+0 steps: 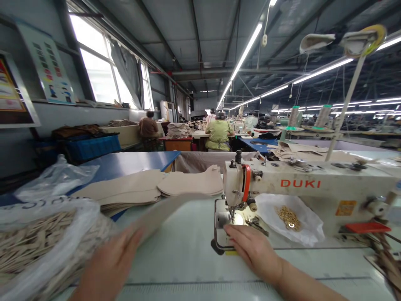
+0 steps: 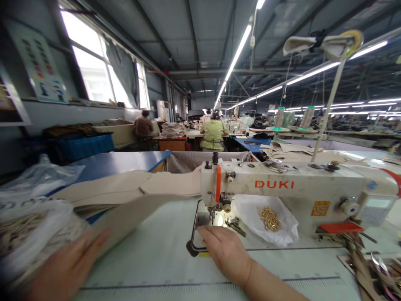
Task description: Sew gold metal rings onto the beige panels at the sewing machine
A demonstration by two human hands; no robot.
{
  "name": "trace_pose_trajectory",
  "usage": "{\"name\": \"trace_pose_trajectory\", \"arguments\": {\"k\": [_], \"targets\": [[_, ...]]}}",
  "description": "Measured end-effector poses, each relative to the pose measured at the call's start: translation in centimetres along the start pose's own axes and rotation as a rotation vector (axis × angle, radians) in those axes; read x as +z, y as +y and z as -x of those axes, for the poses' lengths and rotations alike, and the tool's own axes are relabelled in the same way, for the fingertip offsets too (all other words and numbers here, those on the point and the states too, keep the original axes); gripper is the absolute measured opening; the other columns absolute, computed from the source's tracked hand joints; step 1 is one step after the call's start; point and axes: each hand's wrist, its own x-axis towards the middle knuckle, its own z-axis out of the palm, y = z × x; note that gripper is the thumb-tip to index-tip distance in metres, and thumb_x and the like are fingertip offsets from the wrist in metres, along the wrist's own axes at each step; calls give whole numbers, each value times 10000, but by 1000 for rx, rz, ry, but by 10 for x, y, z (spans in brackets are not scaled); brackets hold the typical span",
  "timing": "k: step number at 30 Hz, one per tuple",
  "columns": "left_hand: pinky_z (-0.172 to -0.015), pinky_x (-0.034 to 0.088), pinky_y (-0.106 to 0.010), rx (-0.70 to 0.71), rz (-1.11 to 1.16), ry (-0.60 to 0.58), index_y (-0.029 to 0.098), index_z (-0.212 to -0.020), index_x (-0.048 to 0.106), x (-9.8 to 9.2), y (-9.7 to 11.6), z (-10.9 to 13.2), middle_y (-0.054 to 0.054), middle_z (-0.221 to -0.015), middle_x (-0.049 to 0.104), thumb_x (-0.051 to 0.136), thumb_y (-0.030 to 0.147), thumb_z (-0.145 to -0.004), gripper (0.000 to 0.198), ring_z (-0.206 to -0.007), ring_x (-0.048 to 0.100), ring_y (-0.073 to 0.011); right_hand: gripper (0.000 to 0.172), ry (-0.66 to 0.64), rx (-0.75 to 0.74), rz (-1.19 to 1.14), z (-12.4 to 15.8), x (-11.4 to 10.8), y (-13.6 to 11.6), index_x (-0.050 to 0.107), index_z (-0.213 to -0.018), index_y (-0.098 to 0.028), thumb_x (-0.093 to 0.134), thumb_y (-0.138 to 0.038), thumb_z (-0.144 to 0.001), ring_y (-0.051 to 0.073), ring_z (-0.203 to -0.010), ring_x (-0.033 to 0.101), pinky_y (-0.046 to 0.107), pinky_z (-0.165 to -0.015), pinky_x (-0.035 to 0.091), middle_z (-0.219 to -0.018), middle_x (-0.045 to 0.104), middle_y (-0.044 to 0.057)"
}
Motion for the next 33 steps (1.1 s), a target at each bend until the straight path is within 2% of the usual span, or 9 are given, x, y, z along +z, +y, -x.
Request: {"name": "trace_pose_trajectory", "arguments": {"k": [2, 4, 8, 10, 14, 18, 22, 26, 33], "targets": [[-702, 565, -354, -62, -71, 154, 199, -1060, 617, -17, 17, -47, -39, -902, 733, 285, 395, -908, 414, -818, 686, -246, 320, -34, 4, 12, 1, 2, 1, 571, -1172, -159, 365, -169, -927, 184, -939, 643, 306, -823, 530, -1072, 672, 106], [-878, 496, -354, 39, -85, 188, 186, -1152, 562, -19, 37, -97, -50, -1093, 679, 276, 307, -909, 394, -972, 640, -223, 308, -80, 38, 19, 2, 3, 2, 611, -1117, -171, 370, -177, -924, 191, -934, 646, 313, -820, 531, -1069, 674, 99], [-1039, 339, -305, 215, -116, -15, 132, -1272, 470, 33, 65, -166, -69, -1329, 524, 259, 100, -851, 472, -1214, 474, -173, 299, -155, 102, -2, 2, 3, 6, 618, -1099, -172, 388, -161, -907, 192, -950, 642, 305, -832, 518, -1071, 672, 92], [-1048, 322, -301, 217, -132, -113, 131, -1277, 472, 75, 67, -172, -73, -1348, 505, 267, 79, -843, 482, -1230, 457, -161, 303, -174, 109, -12, 3, 3, 9, 608, -1102, -168, 386, -143, -898, 189, -937, 644, 293, -829, 513, -1055, 677, 89], [-1007, 366, -421, 174, -179, -288, 153, -1208, 554, 146, 55, -145, -112, -1294, 554, 364, 183, -860, 398, -1200, 496, -236, 286, -174, 104, -40, 3, 6, 12, 604, -1063, -172, 381, -125, -888, 175, -856, 653, 258, -773, 513, -969, 693, 75], [-1037, 280, -510, 132, -210, -359, 145, -1286, 481, 169, 44, -124, -144, -1381, 450, 359, 410, -891, 491, -1292, 374, -287, 273, -178, 107, -82, 5, 9, 13, 605, -1039, -191, 392, -123, -882, 172, -830, 649, 253, -753, 509, -938, 693, 60], [-1061, 250, -466, 133, -233, -363, 152, -1331, 424, 159, 42, -116, -131, -1418, 401, 352, 501, -875, 578, -1318, 331, -266, 291, -204, 100, -111, 9, 10, 16, 586, -1091, -191, 409, -110, -875, 168, -903, 634, 252, -807, 495, -1023, 677, 69], [-1101, 178, -398, 128, -292, -270, 158, -1347, 395, 129, 29, -108, -109, -1451, 354, 420, 368, -869, 522, -1347, 273, -235, 293, -208, 103, -113, 10, 8, 16, 584, -1105, -184, 403, -121, -884, 177, -919, 639, 268, -813, 508, -1023, 679, 77], [-1015, 295, -494, -109, -337, -127, 25, -1243, 461, 53, -53, -139, -274, -1345, 431, 481, 273, -783, 523, -1268, 373, -375, 285, -188, 165, -105, 10, 7, 11, 589, -1106, -190, 389, -151, -906, 188, -898, 656, 295, -797, 534, -1014, 685, 77]]}}
